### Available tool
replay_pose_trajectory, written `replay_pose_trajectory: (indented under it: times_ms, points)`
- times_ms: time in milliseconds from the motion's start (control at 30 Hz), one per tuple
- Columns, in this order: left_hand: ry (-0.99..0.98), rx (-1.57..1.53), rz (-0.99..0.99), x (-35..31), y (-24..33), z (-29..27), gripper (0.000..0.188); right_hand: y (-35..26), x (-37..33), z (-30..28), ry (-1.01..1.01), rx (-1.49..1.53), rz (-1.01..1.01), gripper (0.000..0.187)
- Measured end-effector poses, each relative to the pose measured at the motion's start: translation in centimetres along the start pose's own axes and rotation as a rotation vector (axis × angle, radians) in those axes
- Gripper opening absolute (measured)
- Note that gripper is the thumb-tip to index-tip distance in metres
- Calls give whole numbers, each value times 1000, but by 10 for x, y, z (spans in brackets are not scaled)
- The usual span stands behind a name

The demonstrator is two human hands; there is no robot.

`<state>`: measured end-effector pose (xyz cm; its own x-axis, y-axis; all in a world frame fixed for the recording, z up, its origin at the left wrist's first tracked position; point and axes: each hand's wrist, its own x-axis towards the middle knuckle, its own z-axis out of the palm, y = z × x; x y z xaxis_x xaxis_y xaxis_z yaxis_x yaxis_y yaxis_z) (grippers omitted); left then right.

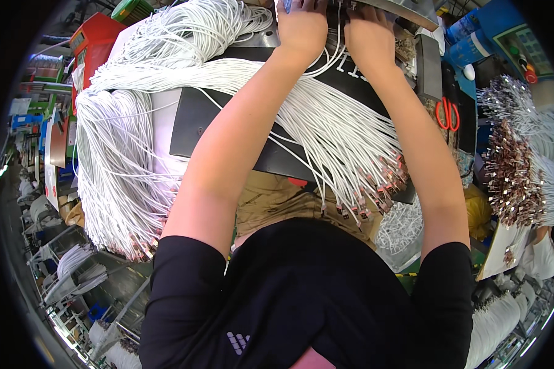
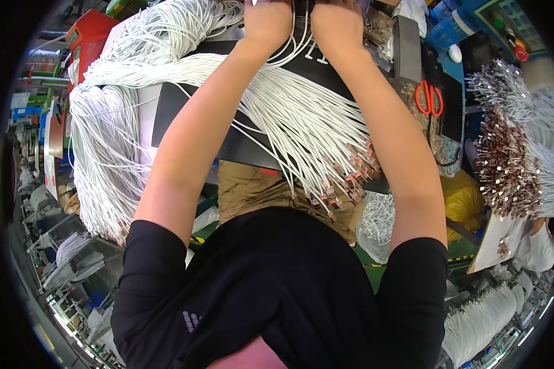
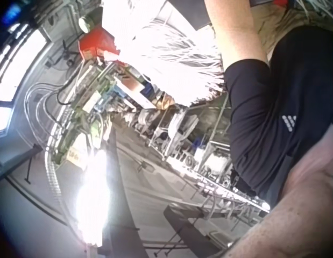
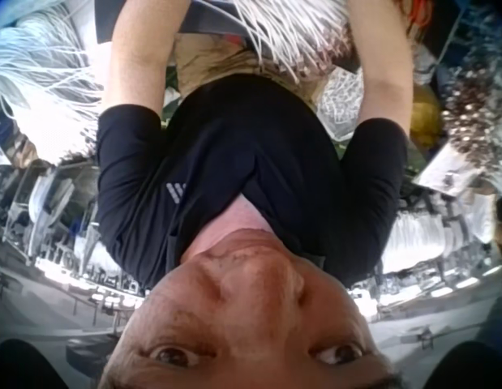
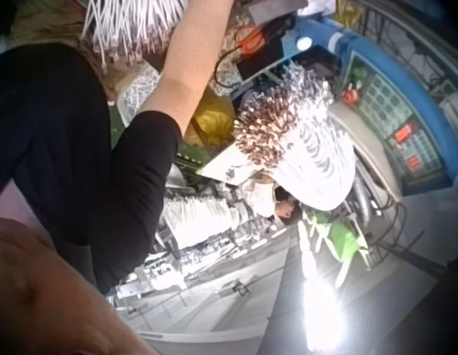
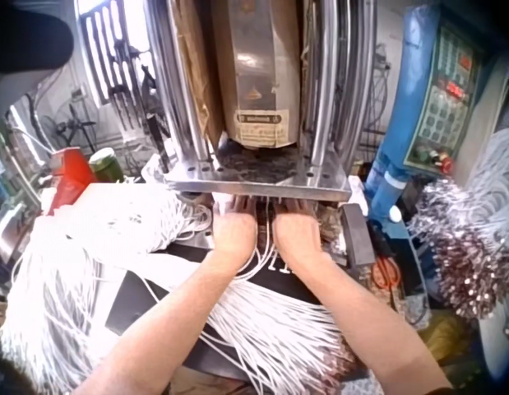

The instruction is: Manually arranging bundles of white wires and feeding them into a crimping or processing machine.

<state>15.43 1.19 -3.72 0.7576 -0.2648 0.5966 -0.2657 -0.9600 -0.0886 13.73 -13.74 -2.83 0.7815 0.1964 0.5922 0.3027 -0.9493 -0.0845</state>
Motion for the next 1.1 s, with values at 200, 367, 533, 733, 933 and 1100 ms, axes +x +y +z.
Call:
replay_pose_trajectory:
  times_ms: [200,367,533,733,933,1100]
  points:
    - [-16,-84,5,-4,-3,0,45,-1,5,-1,120,8,-32,30]
    - [87,-89,-1,-4,-2,-2,46,2,-3,0,-102,-45,14,31]
    - [259,-197,36,-5,-12,15,44,-2,-1,4,-90,52,100,32]
    - [-186,-1121,-174,-103,-21,-116,31,18,-76,-131,64,552,317,33]
    - [-737,-2290,-1101,-331,-61,-162,35,55,-319,-165,332,374,809,20]
    - [-144,-1883,-1602,-323,-41,-142,27,-25,-384,-138,-320,709,938,18]
